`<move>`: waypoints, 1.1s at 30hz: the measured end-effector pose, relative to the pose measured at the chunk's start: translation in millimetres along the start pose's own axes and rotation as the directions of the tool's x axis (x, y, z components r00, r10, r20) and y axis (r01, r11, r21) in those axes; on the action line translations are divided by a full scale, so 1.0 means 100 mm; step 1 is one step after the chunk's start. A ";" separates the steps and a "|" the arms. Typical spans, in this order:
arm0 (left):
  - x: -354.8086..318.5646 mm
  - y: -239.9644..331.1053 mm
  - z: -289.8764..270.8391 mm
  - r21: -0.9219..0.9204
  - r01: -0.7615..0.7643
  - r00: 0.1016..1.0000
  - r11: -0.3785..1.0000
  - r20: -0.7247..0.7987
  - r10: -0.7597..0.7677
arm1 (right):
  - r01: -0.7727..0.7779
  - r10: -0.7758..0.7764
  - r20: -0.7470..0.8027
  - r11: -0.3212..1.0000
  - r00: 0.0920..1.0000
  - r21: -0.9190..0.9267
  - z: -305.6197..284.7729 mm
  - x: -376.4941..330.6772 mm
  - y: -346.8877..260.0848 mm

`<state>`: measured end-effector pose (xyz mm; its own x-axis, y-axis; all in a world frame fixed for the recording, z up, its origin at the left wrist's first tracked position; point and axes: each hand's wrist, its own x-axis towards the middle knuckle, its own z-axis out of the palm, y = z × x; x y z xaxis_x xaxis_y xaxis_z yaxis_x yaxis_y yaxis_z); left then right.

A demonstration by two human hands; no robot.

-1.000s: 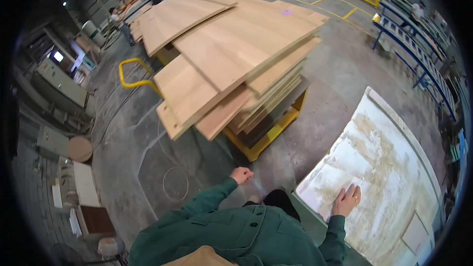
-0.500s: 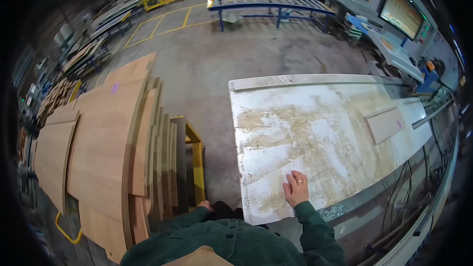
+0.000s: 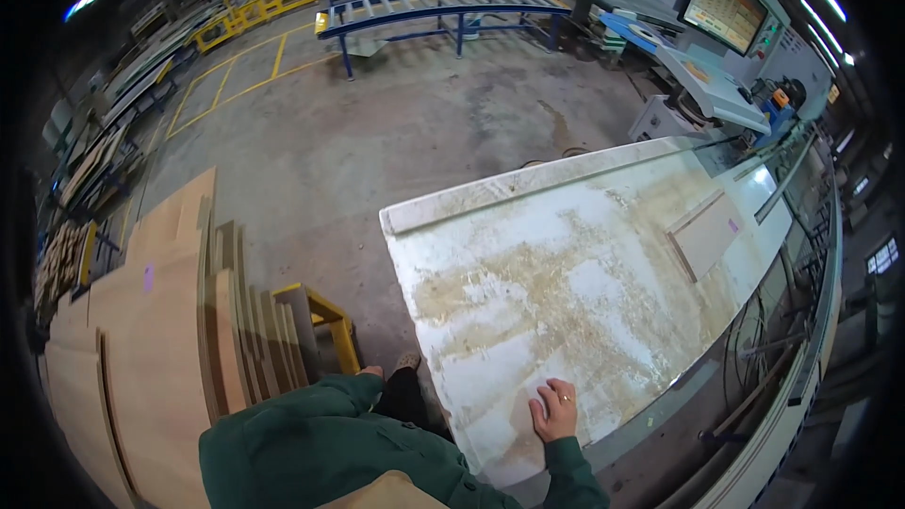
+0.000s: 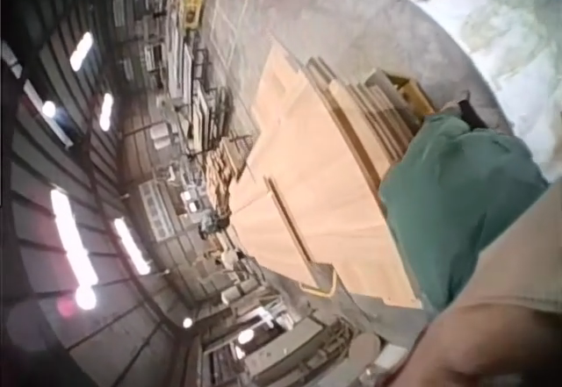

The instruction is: Scraping residue from machinery, marking wood panels with a pen, and operating an industrial processing machine on a production floor.

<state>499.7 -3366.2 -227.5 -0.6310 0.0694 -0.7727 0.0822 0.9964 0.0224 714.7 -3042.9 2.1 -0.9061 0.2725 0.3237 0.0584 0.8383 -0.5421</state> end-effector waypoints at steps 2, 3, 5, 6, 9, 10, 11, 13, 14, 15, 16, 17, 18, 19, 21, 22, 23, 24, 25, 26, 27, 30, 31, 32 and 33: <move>0.25 -0.02 -0.17 0.053 -0.027 1.000 0.998 0.006 0.027 | -0.215 0.210 -0.091 0.976 0.973 -0.044 0.09 0.03 -0.12; 0.40 -0.10 -0.23 0.026 -0.042 0.999 0.999 0.031 0.041 | -0.229 0.223 -0.097 0.972 0.970 -0.054 0.16 0.04 -0.17; 0.65 -0.21 -0.36 -0.009 -0.050 0.998 0.999 0.036 0.051 | -0.408 0.393 -0.192 0.912 0.899 -0.042 0.27 0.08 -0.27; 0.75 -0.25 -0.44 -0.054 -0.044 0.998 0.998 0.033 0.046 | -0.421 0.405 -0.196 0.906 0.893 -0.049 0.31 0.12 -0.29; 1.11 -0.47 -0.49 -0.135 -0.021 0.998 0.991 -0.057 0.013 | -0.580 0.556 -0.301 0.815 0.774 0.014 0.40 0.23 -0.31; 1.21 -0.53 -0.54 -0.128 -0.023 0.998 0.992 -0.052 0.017 | -0.587 0.563 -0.303 0.810 0.769 0.013 0.41 0.26 -0.31; 1.28 -0.58 -0.57 -0.180 -0.010 1.000 0.984 -0.023 0.006 | -0.582 0.548 -0.309 0.813 0.777 -0.024 0.42 0.28 -0.30; 1.36 -0.58 -0.71 -0.215 -0.005 1.000 0.976 0.013 0.008 | -0.598 0.553 -0.327 0.800 0.766 -0.046 0.43 0.30 -0.27; 1.38 -0.59 -0.77 -0.224 0.011 1.000 0.975 0.000 -0.011 | -0.605 0.560 -0.328 0.795 0.761 -0.048 0.43 0.33 -0.27; 1.41 -0.60 -0.82 -0.234 0.027 0.999 0.972 -0.012 -0.030 | -0.610 0.557 -0.333 0.789 0.761 -0.072 0.42 0.35 -0.28; 1.50 -0.67 -0.80 -0.229 0.025 1.000 0.973 -0.005 -0.027 | -0.614 0.555 -0.336 0.783 0.761 -0.098 0.43 0.38 -0.30; 1.56 -0.70 -0.77 -0.283 0.040 0.999 0.958 -0.022 -0.048 | -0.677 0.637 -0.296 0.734 0.712 -0.046 0.42 0.40 -0.32; 1.60 -0.70 -0.75 -0.337 0.056 0.997 0.940 -0.035 -0.072 | -0.677 0.636 -0.293 0.734 0.713 -0.056 0.42 0.43 -0.33; 1.63 -0.70 -0.72 -0.342 0.057 0.997 0.938 -0.026 -0.071 | -0.667 0.617 -0.286 0.734 0.733 -0.126 0.42 0.46 -0.33; 1.57 -0.66 -0.72 -0.326 0.082 0.997 0.942 0.016 -0.082 | -0.670 0.610 -0.288 0.713 0.738 -0.207 0.46 0.52 -0.35; 1.51 -0.64 -0.74 -0.319 0.075 0.997 0.945 0.029 -0.069 | -0.683 0.623 -0.286 0.694 0.728 -0.227 0.47 0.56 -0.36; 1.44 -0.59 -0.82 -0.307 0.070 0.996 0.949 0.069 -0.051 | -0.698 0.636 -0.289 0.673 0.715 -0.245 0.49 0.58 -0.37; 1.38 -0.57 -0.88 -0.300 0.070 0.993 0.951 0.110 -0.039 | -0.703 0.640 -0.292 0.664 0.710 -0.255 0.50 0.60 -0.36; 1.37 -0.53 -0.92 -0.296 0.065 0.992 0.953 0.120 -0.030 | -0.716 0.663 -0.272 0.647 0.698 -0.260 0.51 0.60 -0.33; 1.35 -0.51 -0.95 -0.283 0.074 0.990 0.956 0.132 -0.038 | -0.725 0.683 -0.246 0.634 0.688 -0.267 0.51 0.60 -0.32; 1.33 -0.49 -0.97 -0.270 0.083 0.989 0.959 0.143 -0.045 | -0.727 0.686 -0.245 0.628 0.685 -0.276 0.50 0.60 -0.33; 1.29 -0.47 -1.07 -0.276 0.109 0.983 0.955 0.175 -0.062 | -0.754 0.718 -0.235 0.605 0.656 -0.258 0.49 0.64 -0.34; 1.32 -0.48 -1.05 -0.278 0.107 0.982 0.955 0.178 -0.059 | -0.757 0.724 -0.228 0.597 0.651 -0.266 0.48 0.66 -0.35; 1.33 -0.50 -1.02 -0.300 0.134 0.979 0.944 0.186 -0.080 | -0.758 0.728 -0.223 0.591 0.648 -0.275 0.47 0.69 -0.35; 1.36 -0.49 -1.01 -0.322 0.161 0.976 0.933 0.195 -0.101 | -0.755 0.724 -0.226 0.592 0.652 -0.281 0.47 0.69 -0.35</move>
<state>332.1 -3400.6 -269.5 -0.4737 -0.0427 -0.8796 -0.2736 0.9565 0.1009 630.0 -3075.6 6.6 -0.4536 0.8912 -0.0066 0.8366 0.4233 -0.3478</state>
